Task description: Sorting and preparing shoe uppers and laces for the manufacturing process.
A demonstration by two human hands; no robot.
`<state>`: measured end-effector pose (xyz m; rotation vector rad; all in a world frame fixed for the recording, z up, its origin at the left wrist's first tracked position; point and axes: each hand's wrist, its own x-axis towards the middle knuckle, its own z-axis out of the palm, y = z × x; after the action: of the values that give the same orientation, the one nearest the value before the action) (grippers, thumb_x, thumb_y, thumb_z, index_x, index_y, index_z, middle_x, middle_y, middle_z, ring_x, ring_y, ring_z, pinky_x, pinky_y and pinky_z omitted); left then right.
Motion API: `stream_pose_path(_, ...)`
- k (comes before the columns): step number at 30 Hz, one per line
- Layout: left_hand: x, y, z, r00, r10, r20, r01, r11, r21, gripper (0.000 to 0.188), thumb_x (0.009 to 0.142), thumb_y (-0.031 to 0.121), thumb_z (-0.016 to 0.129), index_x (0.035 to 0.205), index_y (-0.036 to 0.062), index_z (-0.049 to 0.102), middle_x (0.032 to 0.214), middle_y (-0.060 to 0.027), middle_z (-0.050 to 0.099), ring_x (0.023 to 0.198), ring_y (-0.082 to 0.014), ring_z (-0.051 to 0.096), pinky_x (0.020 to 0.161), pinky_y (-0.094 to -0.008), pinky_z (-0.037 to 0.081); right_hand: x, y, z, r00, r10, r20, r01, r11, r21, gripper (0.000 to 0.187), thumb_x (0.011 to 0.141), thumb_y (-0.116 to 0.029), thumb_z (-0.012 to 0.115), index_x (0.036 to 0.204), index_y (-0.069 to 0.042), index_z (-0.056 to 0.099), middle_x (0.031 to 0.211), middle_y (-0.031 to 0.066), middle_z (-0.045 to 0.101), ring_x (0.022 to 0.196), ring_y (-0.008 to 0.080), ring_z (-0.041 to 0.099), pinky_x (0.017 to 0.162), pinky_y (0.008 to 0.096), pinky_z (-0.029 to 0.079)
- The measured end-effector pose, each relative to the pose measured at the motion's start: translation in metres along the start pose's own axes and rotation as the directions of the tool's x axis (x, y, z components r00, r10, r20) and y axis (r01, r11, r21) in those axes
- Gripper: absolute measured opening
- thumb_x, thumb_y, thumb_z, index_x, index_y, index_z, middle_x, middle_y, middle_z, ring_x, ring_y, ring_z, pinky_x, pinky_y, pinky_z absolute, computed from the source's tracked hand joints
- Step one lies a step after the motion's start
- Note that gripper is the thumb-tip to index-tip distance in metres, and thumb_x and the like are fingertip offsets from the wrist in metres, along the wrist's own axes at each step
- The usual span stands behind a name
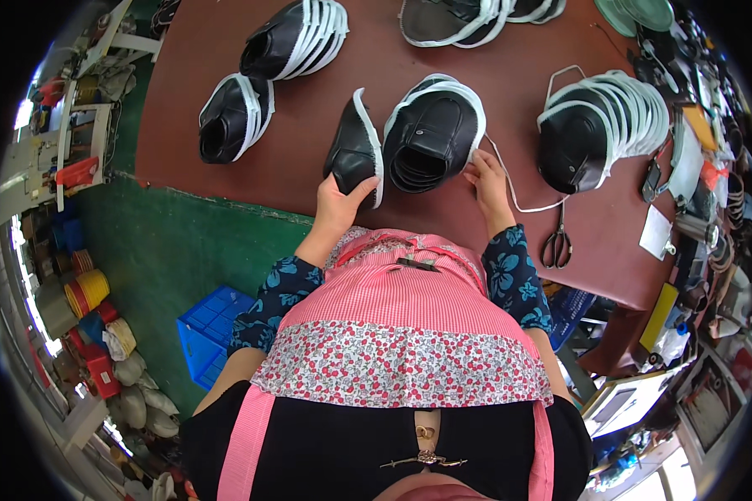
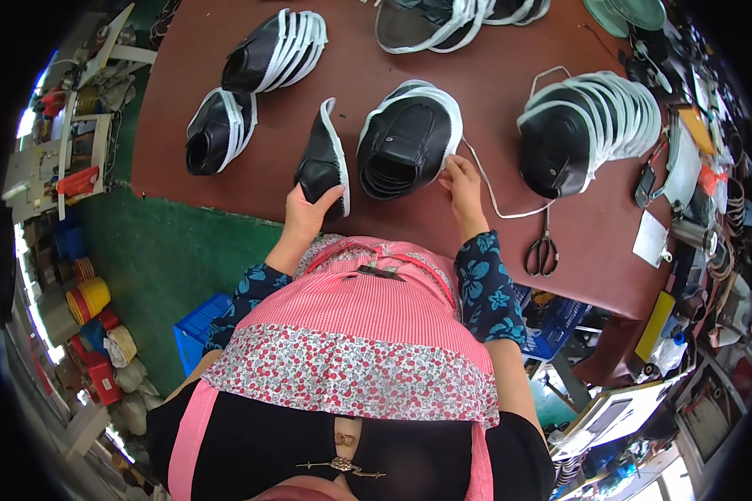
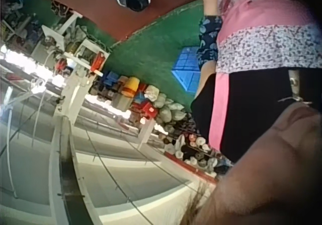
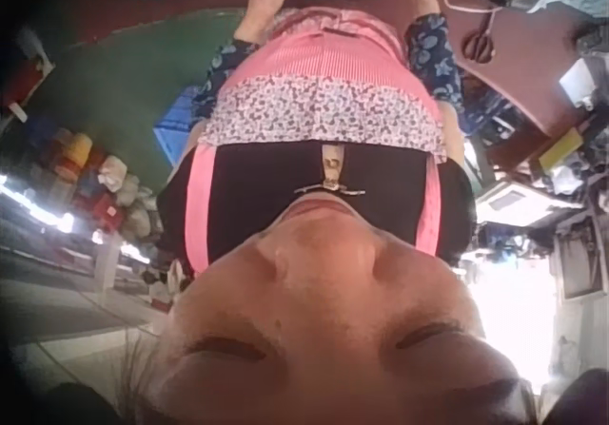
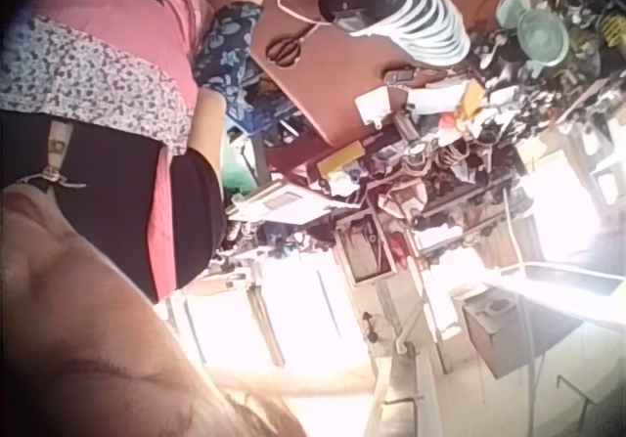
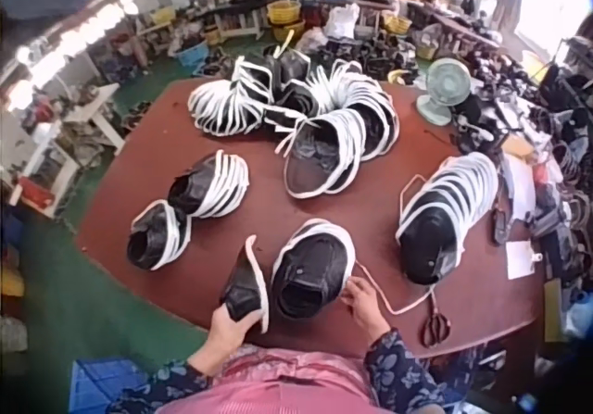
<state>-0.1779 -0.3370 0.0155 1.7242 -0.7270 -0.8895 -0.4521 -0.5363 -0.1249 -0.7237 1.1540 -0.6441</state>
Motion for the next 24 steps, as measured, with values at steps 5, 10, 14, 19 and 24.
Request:
stream_pose_path(5,0.012,-0.047,-0.04,0.991,0.134,-0.006,-0.109,0.832,0.544,0.042,0.097,0.03,0.085,0.116,-0.0044,0.072,0.109,-0.021,0.078,0.103,-0.0341,0.076,0.09,-0.0456,0.059,-0.014,0.001,0.002,0.987,-0.09,-0.13,0.062,0.976,-0.209,0.031,0.106,-0.025,0.074,0.128,-0.002,0.072,0.113,0.0057,0.075,0.094,0.0154,0.07,0.079,0.0306,0.058)
stream_pose_path(10,0.048,-0.03,-0.075,0.998,-0.067,0.018,0.008,0.367,0.93,0.055,0.094,0.029,0.083,0.131,-0.0039,0.06,0.132,-0.0251,0.066,0.12,-0.045,0.064,0.099,-0.0539,0.055,-0.038,0.053,-0.041,0.718,-0.647,-0.257,-0.088,0.282,-0.955,0.059,0.089,-0.039,0.09,0.123,0.004,0.069,0.111,0.0211,0.073,0.107,0.0383,0.067,0.1,0.0484,0.054)
stream_pose_path(14,0.046,0.0,-0.054,0.906,0.404,0.127,-0.36,0.577,0.733,0.046,0.093,0.022,0.081,0.129,0.0005,0.063,0.124,-0.0184,0.068,0.115,-0.0398,0.065,0.098,-0.0511,0.054,-0.039,0.063,-0.032,0.707,-0.665,-0.239,-0.02,0.32,-0.947,0.062,0.083,-0.041,0.096,0.119,0.004,0.07,0.106,0.0197,0.074,0.104,0.0362,0.068,0.097,0.0473,0.055)
stream_pose_path(19,0.032,0.024,0.033,0.772,0.47,0.428,-0.608,0.743,0.281,0.036,0.094,0.023,0.079,0.119,-0.0016,0.07,0.117,-0.0199,0.071,0.109,-0.0406,0.068,0.096,-0.049,0.057,-0.033,0.049,-0.023,0.81,-0.5,-0.307,0.099,0.631,-0.769,0.036,0.086,-0.025,0.095,0.099,0.0,0.073,0.087,0.008,0.071,0.077,0.0202,0.067,0.075,0.0363,0.055)
stream_pose_path(24,0.072,-0.018,0.074,0.794,0.221,0.567,-0.542,0.678,0.496,0.059,0.102,0.051,0.069,0.123,-0.0039,0.07,0.119,-0.027,0.074,0.111,-0.0451,0.071,0.097,-0.0499,0.056,-0.044,-0.069,0.083,0.867,-0.498,-0.036,0.37,0.688,-0.624,0.021,0.097,-0.011,0.082,0.112,-0.002,0.07,0.096,0.0088,0.074,0.086,0.0172,0.071,0.081,0.0327,0.057)
